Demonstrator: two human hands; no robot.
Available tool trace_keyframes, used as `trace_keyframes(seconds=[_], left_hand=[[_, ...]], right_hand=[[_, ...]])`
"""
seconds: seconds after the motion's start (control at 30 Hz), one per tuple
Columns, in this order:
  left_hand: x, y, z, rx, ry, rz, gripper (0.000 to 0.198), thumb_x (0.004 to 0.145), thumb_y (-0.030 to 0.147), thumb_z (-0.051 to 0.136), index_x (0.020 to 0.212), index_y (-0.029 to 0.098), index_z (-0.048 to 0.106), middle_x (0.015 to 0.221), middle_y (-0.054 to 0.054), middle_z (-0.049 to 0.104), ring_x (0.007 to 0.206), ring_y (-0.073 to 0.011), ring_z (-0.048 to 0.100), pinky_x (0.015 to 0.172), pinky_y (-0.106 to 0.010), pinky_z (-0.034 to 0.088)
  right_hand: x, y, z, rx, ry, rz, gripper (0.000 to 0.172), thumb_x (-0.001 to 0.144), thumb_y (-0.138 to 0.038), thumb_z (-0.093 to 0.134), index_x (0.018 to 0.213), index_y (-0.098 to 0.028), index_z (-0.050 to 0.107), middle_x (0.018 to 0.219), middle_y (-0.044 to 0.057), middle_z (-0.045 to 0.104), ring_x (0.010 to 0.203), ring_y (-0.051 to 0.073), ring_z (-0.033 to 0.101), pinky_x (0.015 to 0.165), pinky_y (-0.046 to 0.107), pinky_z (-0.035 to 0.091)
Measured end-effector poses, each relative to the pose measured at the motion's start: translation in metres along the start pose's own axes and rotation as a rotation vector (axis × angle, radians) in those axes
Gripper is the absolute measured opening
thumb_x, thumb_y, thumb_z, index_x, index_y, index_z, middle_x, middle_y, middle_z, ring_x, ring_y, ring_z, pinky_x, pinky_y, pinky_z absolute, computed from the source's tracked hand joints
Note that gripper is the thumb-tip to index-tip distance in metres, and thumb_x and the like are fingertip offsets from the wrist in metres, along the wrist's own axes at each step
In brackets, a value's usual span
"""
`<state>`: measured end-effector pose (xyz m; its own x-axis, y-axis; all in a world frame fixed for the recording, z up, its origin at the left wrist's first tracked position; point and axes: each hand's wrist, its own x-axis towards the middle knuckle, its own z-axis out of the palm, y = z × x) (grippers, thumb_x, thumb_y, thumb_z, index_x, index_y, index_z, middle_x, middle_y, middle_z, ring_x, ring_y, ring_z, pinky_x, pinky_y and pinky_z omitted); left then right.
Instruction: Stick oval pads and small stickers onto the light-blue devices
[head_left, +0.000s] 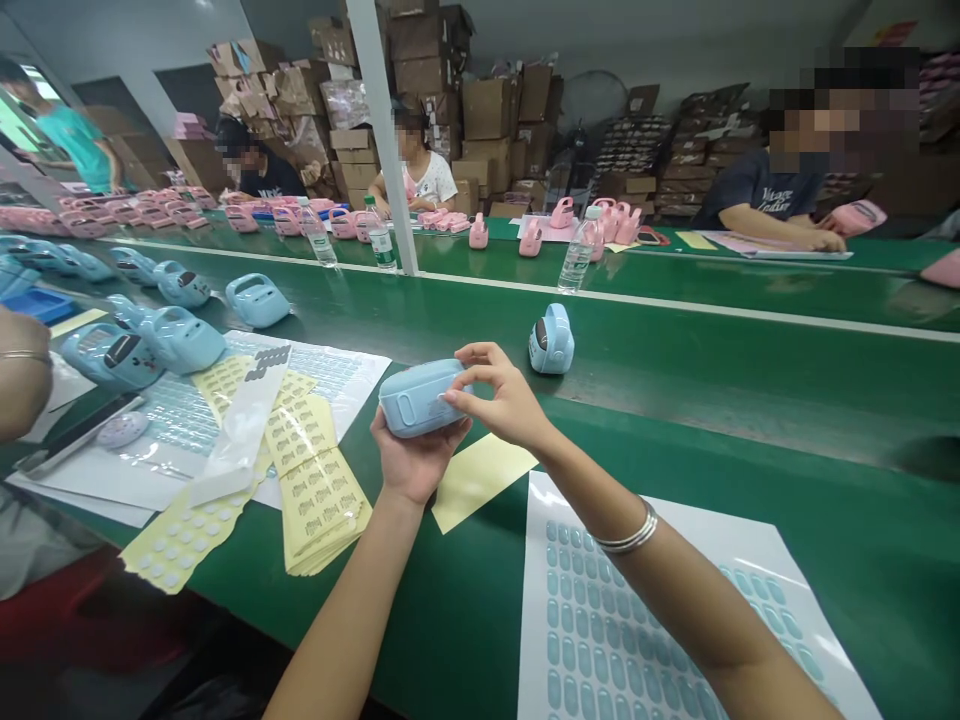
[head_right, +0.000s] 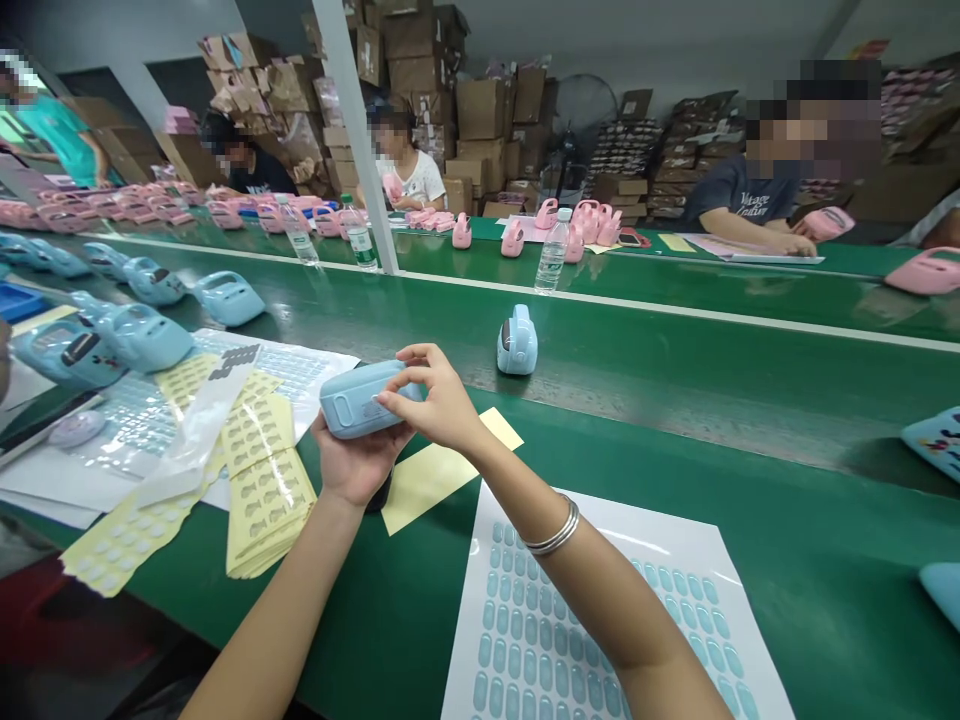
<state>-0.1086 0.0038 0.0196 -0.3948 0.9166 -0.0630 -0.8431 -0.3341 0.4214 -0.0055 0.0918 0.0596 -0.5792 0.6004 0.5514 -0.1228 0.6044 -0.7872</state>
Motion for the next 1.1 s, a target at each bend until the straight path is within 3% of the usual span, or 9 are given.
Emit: trace_keyframes(seconds=[0.27, 0.43, 0.57, 0.73, 0.83, 0.97, 1.1], left_hand=[[-0.001, 0.0, 0.002, -0.003, -0.011, 0.014, 0.052, 0.078, 0.048, 0.049, 0.123, 0.022, 0.052, 0.111, -0.011, 0.063, 0.095, -0.0283, 0.062, 0.078, -0.044, 0.05], [0.0, 0.0, 0.002, -0.026, -0.035, 0.019, 0.049, 0.078, 0.045, 0.05, 0.122, 0.024, 0.052, 0.113, -0.01, 0.062, 0.095, -0.0279, 0.062, 0.077, -0.044, 0.051], [-0.001, -0.001, 0.003, -0.023, -0.016, 0.01, 0.048, 0.078, 0.046, 0.049, 0.121, 0.024, 0.054, 0.112, -0.01, 0.062, 0.091, -0.0272, 0.062, 0.071, -0.04, 0.051], [-0.002, -0.001, 0.006, -0.035, 0.003, 0.003, 0.047, 0.079, 0.045, 0.047, 0.119, 0.022, 0.055, 0.108, -0.009, 0.064, 0.089, -0.0238, 0.063, 0.072, -0.035, 0.051], [-0.003, -0.001, 0.008, -0.028, 0.032, 0.04, 0.044, 0.08, 0.043, 0.046, 0.118, 0.024, 0.056, 0.105, -0.006, 0.065, 0.086, -0.021, 0.063, 0.073, -0.032, 0.051], [-0.004, -0.001, 0.01, -0.025, 0.036, 0.055, 0.043, 0.079, 0.042, 0.045, 0.116, 0.025, 0.058, 0.102, -0.005, 0.066, 0.083, -0.0213, 0.063, 0.072, -0.033, 0.051], [-0.008, -0.003, 0.014, -0.045, -0.017, -0.004, 0.045, 0.078, 0.045, 0.045, 0.115, 0.022, 0.059, 0.102, -0.007, 0.067, 0.087, -0.0244, 0.063, 0.071, -0.035, 0.051]], right_hand=[[-0.005, 0.002, 0.007, 0.071, 0.087, 0.104, 0.009, 0.07, -0.024, 0.071, 0.065, -0.019, 0.065, 0.103, 0.006, 0.052, 0.104, 0.02, 0.052, 0.097, 0.038, 0.041], [-0.007, 0.004, 0.011, 0.059, 0.118, 0.096, 0.008, 0.07, -0.024, 0.07, 0.066, -0.019, 0.065, 0.102, 0.006, 0.051, 0.103, 0.02, 0.052, 0.095, 0.038, 0.042], [-0.007, 0.006, 0.014, -0.049, 0.173, 0.024, 0.009, 0.072, -0.023, 0.068, 0.066, -0.02, 0.063, 0.099, 0.006, 0.052, 0.099, 0.019, 0.053, 0.091, 0.036, 0.045], [-0.014, 0.011, 0.023, -0.283, 0.293, -0.212, 0.011, 0.081, -0.023, 0.058, 0.071, -0.019, 0.061, 0.102, 0.009, 0.052, 0.096, 0.021, 0.053, 0.087, 0.038, 0.046], [-0.022, 0.012, 0.026, -0.417, 0.24, -0.262, 0.014, 0.084, -0.023, 0.054, 0.072, -0.021, 0.061, 0.104, 0.009, 0.054, 0.098, 0.023, 0.053, 0.086, 0.041, 0.044], [-0.031, 0.011, 0.02, -0.384, 0.168, -0.287, 0.012, 0.084, -0.023, 0.055, 0.074, -0.022, 0.062, 0.1, 0.008, 0.055, 0.098, 0.023, 0.054, 0.085, 0.04, 0.045], [-0.032, 0.01, 0.015, -0.36, 0.318, -0.308, 0.014, 0.085, -0.025, 0.055, 0.073, -0.021, 0.061, 0.096, 0.008, 0.055, 0.09, 0.02, 0.056, 0.08, 0.038, 0.046]])
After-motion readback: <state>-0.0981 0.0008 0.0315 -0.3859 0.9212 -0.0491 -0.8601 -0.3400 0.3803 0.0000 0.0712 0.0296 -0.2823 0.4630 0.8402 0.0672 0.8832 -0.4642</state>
